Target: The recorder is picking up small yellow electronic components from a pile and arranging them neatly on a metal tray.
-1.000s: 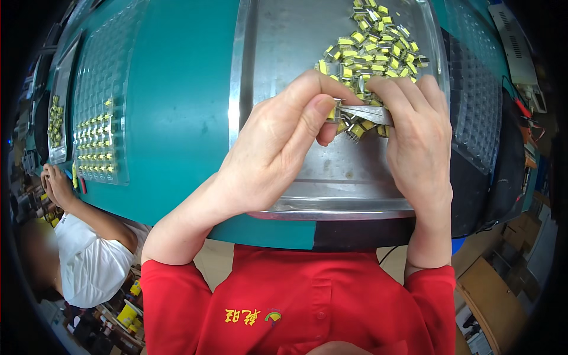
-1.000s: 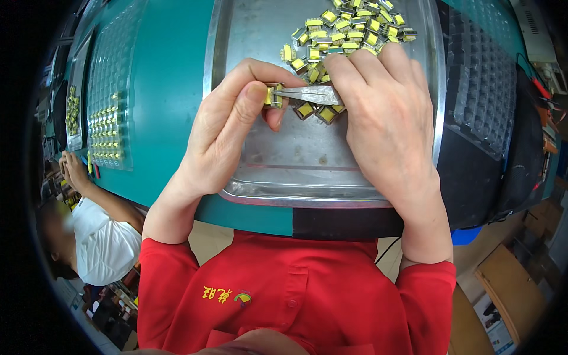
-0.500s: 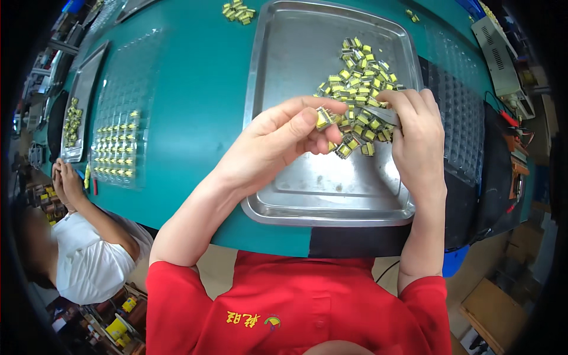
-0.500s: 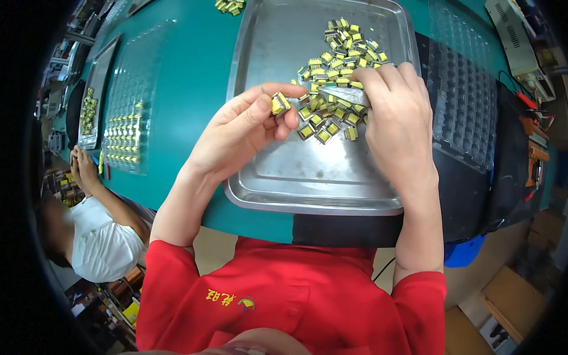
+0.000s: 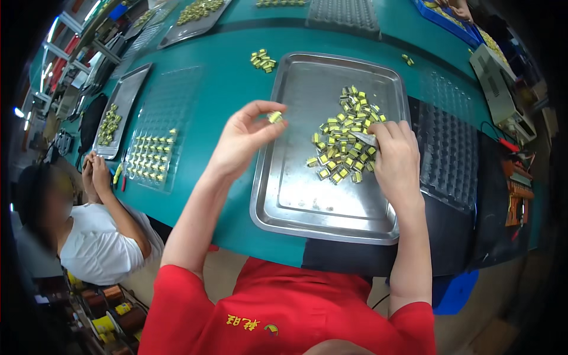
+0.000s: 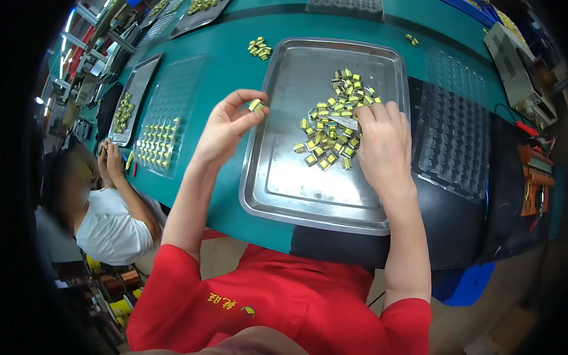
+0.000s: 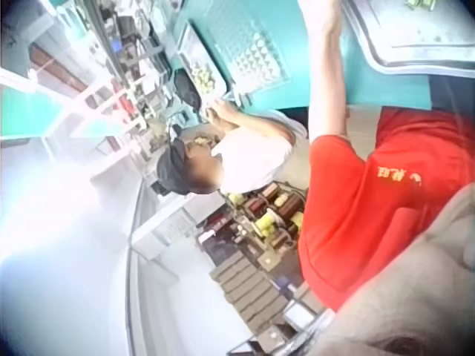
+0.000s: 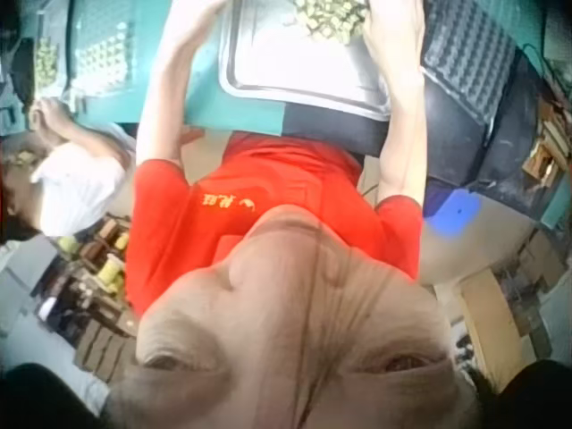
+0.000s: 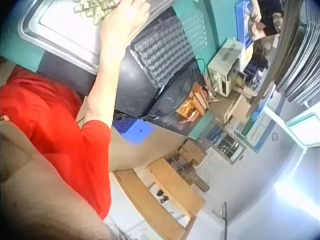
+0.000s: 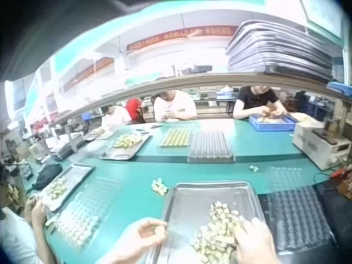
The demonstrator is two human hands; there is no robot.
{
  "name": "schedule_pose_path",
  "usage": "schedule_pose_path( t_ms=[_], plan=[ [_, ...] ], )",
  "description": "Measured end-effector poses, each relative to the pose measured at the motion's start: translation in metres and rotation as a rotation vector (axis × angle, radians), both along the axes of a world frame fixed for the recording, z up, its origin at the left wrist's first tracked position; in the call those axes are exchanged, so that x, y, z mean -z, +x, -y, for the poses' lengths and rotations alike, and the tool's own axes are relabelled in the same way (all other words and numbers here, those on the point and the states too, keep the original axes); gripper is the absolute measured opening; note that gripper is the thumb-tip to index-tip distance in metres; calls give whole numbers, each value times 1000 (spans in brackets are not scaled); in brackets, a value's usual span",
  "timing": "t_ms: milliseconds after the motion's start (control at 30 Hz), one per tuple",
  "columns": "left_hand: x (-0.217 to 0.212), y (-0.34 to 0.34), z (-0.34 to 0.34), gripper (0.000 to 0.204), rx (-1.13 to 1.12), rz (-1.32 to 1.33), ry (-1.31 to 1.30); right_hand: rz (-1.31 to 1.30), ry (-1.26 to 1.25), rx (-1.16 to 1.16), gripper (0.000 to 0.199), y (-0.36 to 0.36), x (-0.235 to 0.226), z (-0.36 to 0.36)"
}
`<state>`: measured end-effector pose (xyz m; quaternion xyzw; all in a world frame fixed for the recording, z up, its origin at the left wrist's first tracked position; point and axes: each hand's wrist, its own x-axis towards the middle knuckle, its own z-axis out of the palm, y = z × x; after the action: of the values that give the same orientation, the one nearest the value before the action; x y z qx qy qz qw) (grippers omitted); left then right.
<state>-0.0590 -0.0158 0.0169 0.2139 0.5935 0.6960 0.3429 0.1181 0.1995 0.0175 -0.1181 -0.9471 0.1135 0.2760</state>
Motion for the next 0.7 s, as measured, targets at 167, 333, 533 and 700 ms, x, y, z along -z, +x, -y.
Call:
schedule_pose_path(
  t_ms=[167, 333, 533, 700],
  plan=[
    [26, -70, -7, 26, -282, -694, -227, 28, 26, -30, 28, 4, -1, 4],
    [52, -128, -36, 23, -345, -811, -325, 10, 27, -21, 28, 5, -6, 4],
    [72, -144, -62, 17, -438, -978, -286, 22, 30, -17, 27, 4, -3, 4],
    [89, -147, -61, 38, -493, -1490, -351, 28, 29, -44, 26, 5, 2, 3]
  ],
)
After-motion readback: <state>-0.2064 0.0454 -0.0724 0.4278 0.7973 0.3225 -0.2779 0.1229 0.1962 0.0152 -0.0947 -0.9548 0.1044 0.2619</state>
